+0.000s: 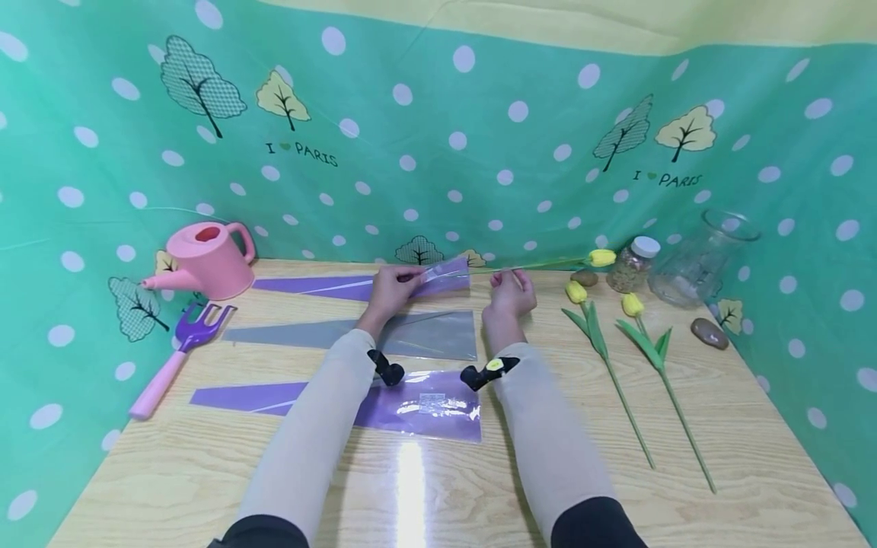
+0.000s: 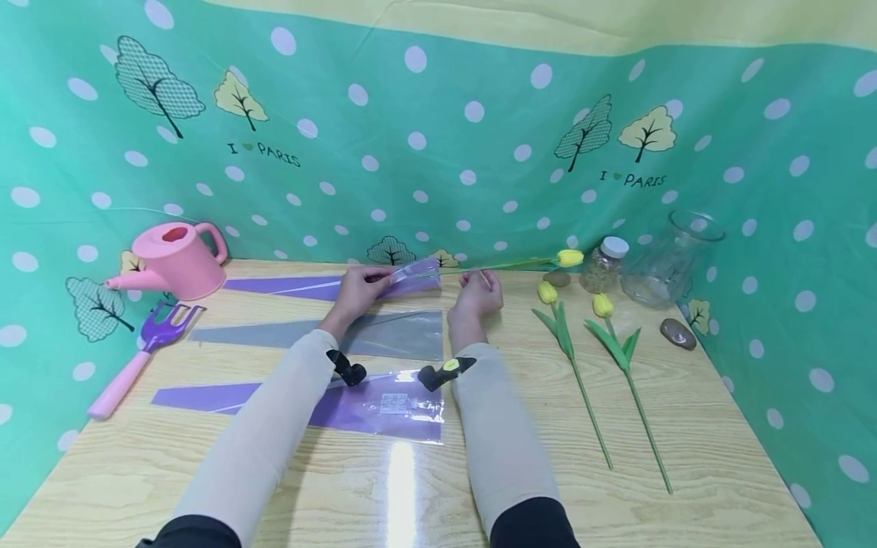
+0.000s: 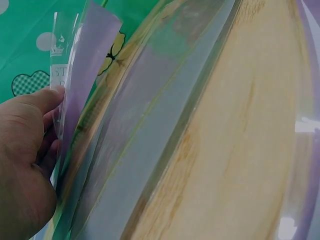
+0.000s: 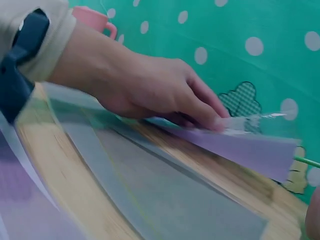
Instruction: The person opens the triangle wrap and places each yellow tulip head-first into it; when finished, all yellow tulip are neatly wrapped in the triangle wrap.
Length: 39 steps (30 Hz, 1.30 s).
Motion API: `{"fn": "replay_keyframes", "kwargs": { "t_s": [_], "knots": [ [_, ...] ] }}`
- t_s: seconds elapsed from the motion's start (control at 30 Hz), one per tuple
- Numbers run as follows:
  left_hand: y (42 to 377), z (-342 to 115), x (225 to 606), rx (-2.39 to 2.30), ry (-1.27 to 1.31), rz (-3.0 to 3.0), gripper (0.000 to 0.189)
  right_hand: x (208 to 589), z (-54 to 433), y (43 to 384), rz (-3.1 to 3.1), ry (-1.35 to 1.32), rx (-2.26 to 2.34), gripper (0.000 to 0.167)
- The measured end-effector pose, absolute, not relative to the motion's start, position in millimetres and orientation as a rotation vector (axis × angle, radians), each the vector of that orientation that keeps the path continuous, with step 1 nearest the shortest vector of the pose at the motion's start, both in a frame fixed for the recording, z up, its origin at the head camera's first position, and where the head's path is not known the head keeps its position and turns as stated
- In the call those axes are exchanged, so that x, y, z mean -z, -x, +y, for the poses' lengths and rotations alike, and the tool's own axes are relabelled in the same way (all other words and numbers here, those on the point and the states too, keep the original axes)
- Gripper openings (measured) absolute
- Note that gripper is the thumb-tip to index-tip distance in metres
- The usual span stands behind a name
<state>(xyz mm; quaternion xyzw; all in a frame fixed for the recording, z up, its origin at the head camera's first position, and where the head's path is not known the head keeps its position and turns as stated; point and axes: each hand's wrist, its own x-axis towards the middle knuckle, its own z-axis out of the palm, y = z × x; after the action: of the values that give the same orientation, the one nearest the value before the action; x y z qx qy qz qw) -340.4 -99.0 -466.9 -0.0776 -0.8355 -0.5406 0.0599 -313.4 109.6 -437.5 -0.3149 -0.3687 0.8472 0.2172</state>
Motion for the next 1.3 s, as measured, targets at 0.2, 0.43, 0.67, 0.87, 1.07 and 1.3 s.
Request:
{"fn": "replay_keyframes", "kwargs": {
  "t_s": [0.2,0.43,0.67,0.87,1.07,1.3],
  "knots": [
    [340,-99,466,1.639,0.236,-2.529,0.021,443,94,311,-0.995,0.923,-2.358,0.038],
    [339,-97,466,1.636,0.261,-2.533,0.022,449,85,311,-1.000,0.923,-2.334,0.036],
    [341,-95,467,1.613,0.242,-2.550,0.023,446,78,308,-1.044,0.933,-2.315,0.034],
    [341,-94,469,1.609,0.239,-2.558,0.023,443,73,307,-1.074,0.976,-2.297,0.035],
    [341,-93,471,1.628,0.256,-2.551,0.022,440,70,303,-1.262,1.122,-2.179,0.023],
    [341,-93,470,1.625,0.259,-2.552,0.022,439,68,301,-1.306,1.160,-2.122,0.016]
  ]
}}
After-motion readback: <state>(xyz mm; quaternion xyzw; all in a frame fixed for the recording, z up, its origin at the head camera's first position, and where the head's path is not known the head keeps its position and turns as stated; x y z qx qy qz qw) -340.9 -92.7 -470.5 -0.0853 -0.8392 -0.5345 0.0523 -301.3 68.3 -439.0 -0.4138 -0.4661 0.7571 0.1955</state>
